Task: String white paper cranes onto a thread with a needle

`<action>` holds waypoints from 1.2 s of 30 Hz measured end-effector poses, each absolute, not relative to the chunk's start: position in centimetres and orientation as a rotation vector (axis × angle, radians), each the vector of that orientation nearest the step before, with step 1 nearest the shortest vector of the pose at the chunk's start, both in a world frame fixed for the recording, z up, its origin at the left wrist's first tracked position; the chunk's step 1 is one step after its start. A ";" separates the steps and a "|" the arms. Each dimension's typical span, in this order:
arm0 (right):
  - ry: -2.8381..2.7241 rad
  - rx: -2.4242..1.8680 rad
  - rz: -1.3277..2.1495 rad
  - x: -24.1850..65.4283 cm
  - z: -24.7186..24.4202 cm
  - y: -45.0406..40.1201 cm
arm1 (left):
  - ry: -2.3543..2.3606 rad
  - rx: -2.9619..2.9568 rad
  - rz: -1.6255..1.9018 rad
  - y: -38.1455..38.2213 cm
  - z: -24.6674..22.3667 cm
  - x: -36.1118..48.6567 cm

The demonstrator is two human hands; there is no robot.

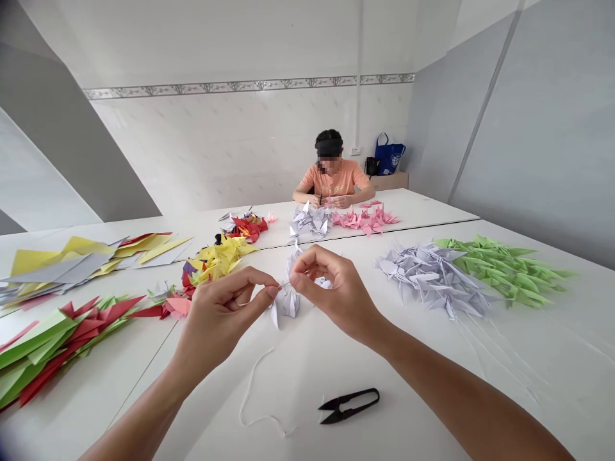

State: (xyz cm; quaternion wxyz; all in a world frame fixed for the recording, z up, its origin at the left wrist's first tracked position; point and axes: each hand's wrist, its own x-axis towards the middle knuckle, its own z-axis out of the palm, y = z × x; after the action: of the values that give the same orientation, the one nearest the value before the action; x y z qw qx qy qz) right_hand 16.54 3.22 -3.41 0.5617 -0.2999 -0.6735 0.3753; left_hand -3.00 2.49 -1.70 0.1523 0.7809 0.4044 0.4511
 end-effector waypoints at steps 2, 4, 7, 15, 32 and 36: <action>-1.614 -0.727 0.857 16.6 -3.4 3.1 | 1.194 2.294 1.271 2.6 -1.8 -3.2; -1.634 -0.753 0.805 16.6 -3.4 3.1 | 1.252 2.393 1.255 2.7 -2.0 -3.4; -1.665 -0.802 0.676 16.6 -3.5 3.0 | 1.313 2.604 1.260 2.7 -2.3 -3.6; -1.590 -0.794 0.807 16.7 -3.7 3.3 | 1.299 2.648 1.072 2.7 -2.4 -3.4; -1.602 -0.673 0.779 15.4 -4.8 3.0 | 1.175 2.100 1.234 2.6 -1.9 -3.0; -1.596 -0.604 0.766 15.3 -4.7 3.0 | 1.150 2.132 1.205 2.6 -2.2 -2.6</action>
State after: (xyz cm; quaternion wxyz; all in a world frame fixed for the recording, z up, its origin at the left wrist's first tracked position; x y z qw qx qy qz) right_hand 15.33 3.03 -4.73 0.5935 -0.2598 -0.6867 0.3297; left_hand -2.61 2.57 -2.17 0.2163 0.7695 0.4149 0.4348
